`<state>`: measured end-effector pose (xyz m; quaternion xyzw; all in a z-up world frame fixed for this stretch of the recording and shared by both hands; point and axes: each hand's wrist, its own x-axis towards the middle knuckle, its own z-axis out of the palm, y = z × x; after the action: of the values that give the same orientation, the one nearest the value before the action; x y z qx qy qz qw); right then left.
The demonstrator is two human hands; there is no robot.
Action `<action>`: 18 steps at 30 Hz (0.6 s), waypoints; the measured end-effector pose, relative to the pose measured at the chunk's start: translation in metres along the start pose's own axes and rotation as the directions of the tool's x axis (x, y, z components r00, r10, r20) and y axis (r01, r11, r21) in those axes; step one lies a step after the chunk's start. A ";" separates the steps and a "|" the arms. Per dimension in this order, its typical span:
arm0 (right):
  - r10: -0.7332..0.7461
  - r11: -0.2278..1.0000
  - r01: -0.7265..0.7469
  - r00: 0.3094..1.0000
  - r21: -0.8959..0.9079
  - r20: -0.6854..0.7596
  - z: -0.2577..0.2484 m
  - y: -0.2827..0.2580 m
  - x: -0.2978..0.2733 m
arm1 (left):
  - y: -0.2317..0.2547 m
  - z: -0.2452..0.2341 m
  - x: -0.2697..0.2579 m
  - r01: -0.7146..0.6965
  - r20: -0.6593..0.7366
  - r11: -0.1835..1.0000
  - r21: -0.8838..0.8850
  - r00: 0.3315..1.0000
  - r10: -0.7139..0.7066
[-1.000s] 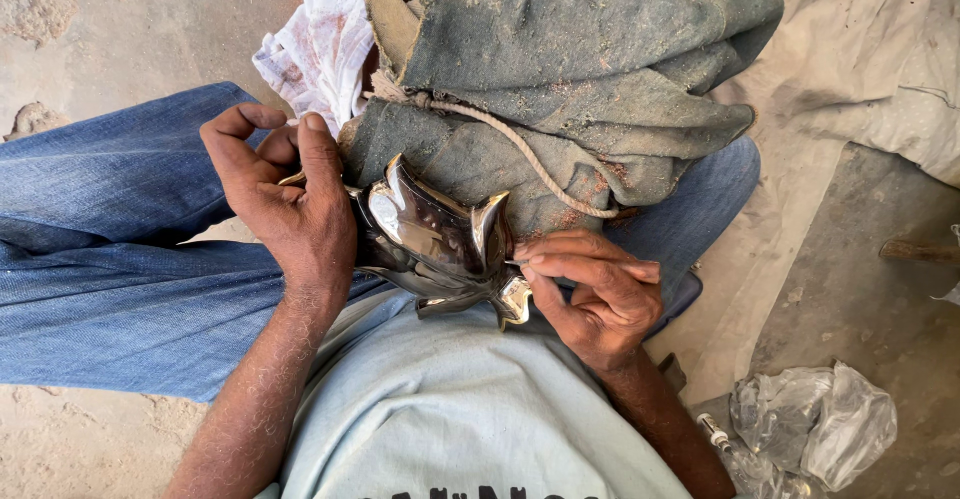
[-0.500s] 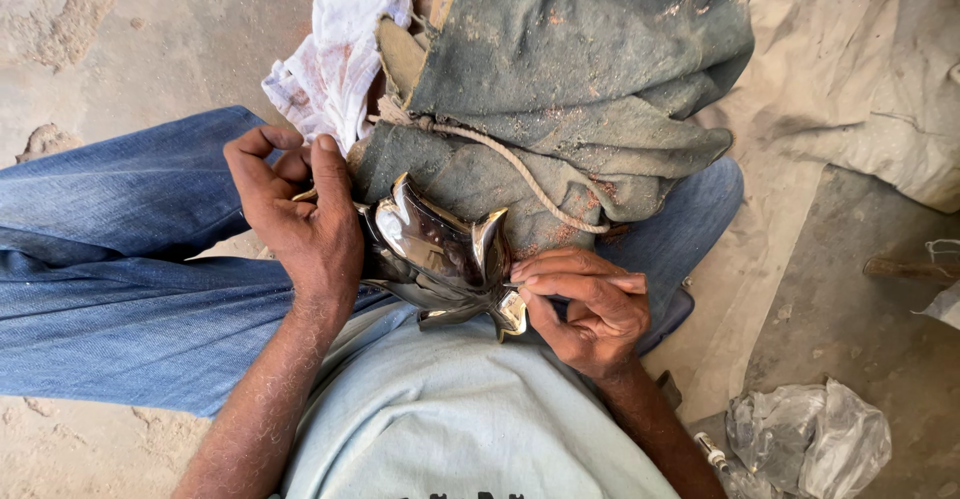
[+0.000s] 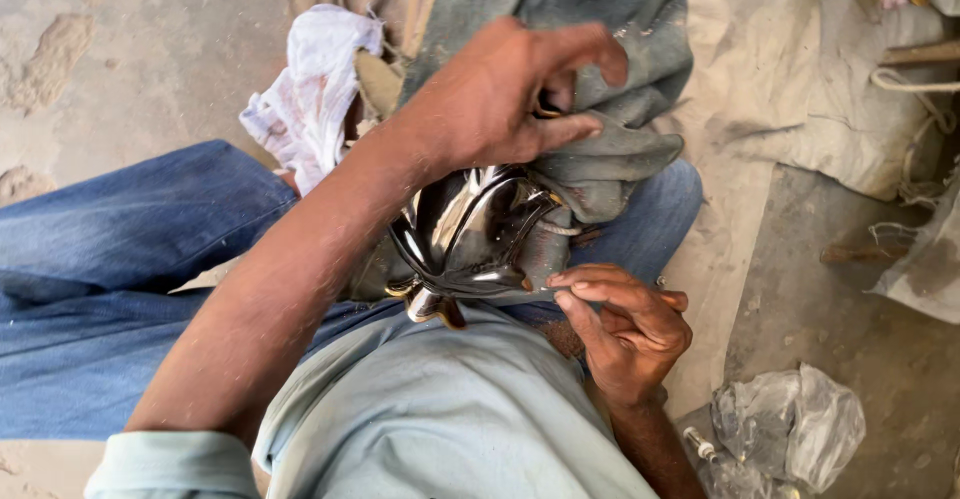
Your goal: The person holds a shiny metallic object and uses a small tool to polish or clean its surface. The person rotates the object to access different areas and continues the polishing process throughout the clip.
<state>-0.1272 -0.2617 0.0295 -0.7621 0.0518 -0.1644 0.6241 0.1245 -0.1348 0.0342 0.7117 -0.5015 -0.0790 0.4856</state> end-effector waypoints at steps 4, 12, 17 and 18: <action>-0.010 0.993 0.014 0.999 -0.113 0.042 -0.007 -0.002 0.005 | -0.011 0.025 0.013 -0.107 0.099 0.991 -0.083 0.988 0.115; 0.072 0.988 -0.047 0.983 -0.150 0.168 -0.002 0.004 0.020 | -0.019 0.030 0.008 -0.102 0.086 0.990 -0.094 0.990 0.110; 0.062 0.990 -0.032 0.974 -0.135 0.218 -0.002 -0.002 0.026 | -0.023 0.031 0.007 -0.105 0.083 0.984 -0.146 0.989 0.118; 0.067 0.989 -0.034 0.970 -0.145 0.232 -0.003 -0.004 0.027 | -0.023 0.031 0.008 -0.091 0.093 0.984 -0.156 0.990 0.106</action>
<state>-0.1033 -0.2714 0.0386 -0.8165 0.0079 -0.0523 0.5749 0.1246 -0.1594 0.0031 0.6421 -0.5526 -0.1286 0.5155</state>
